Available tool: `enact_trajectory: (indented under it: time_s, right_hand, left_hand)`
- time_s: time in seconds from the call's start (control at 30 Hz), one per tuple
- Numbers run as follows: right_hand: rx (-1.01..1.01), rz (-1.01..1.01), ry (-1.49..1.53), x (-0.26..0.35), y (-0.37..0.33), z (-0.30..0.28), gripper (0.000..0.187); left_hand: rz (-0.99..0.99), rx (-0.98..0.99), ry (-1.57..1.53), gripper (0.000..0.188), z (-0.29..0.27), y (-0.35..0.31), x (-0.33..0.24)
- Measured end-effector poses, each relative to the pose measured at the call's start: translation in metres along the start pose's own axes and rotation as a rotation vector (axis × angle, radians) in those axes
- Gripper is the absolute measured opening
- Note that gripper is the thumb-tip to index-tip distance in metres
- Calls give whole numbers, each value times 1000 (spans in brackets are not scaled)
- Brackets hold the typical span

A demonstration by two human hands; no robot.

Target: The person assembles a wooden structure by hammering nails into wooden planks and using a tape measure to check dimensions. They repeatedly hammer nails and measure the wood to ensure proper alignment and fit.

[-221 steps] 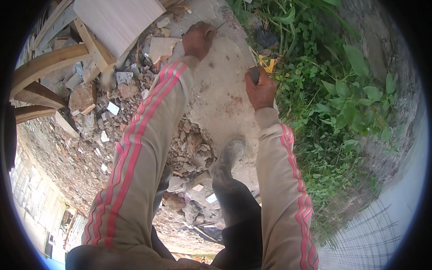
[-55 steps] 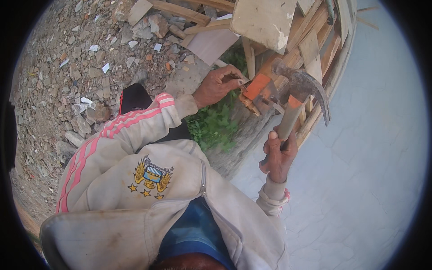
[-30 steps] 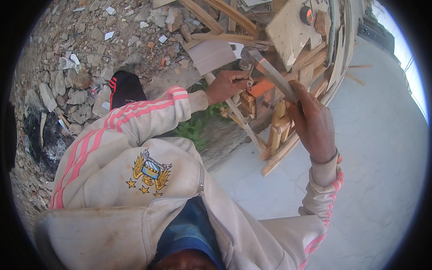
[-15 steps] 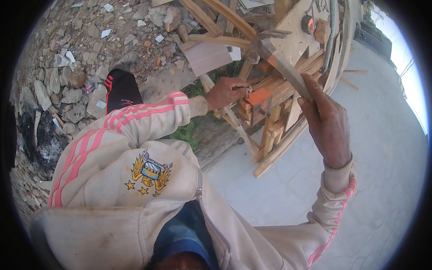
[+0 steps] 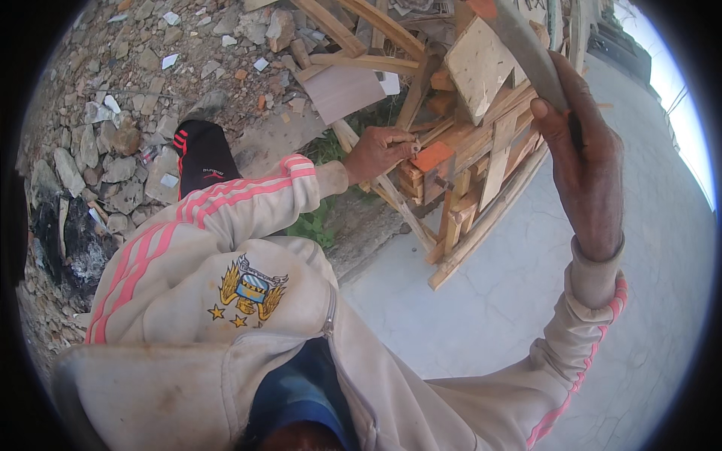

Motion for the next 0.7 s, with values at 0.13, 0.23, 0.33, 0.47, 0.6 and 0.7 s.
enact_trajectory:
  time_s: [0.13,0.23,0.33,0.47,0.6,0.7]
  right_hand:
    - [156,-8,-50,-10,-3,29,46]
    - [504,-14,-355,-21,-20,62,45]
    - [373,96,-212,-16,-5,35,44]
    - [-121,163,60,-4,-16,-9,47]
    - [353,44,-190,-15,-40,49,45]
    - [383,158,-157,-22,-37,41,45]
  left_hand:
    - [-31,19,-24,22,2,-2,0]
    - [-52,17,-35,22,8,-10,1]
    - [51,-22,66,20,1,-3,-3]
    - [-9,-32,-44,21,2,-2,-1]
    - [-51,17,-72,22,5,-5,-5]
    - [-17,31,29,20,4,-3,-7]
Point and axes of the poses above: each hand's wrist, its own y-axis towards the middle knuckle, its own z-axis out of the palm, x = y × z, the point moved 7 cm from there along y, towards the middle knuckle, and after that the axes turned 4 degrees about z, right-handed, at the moved point
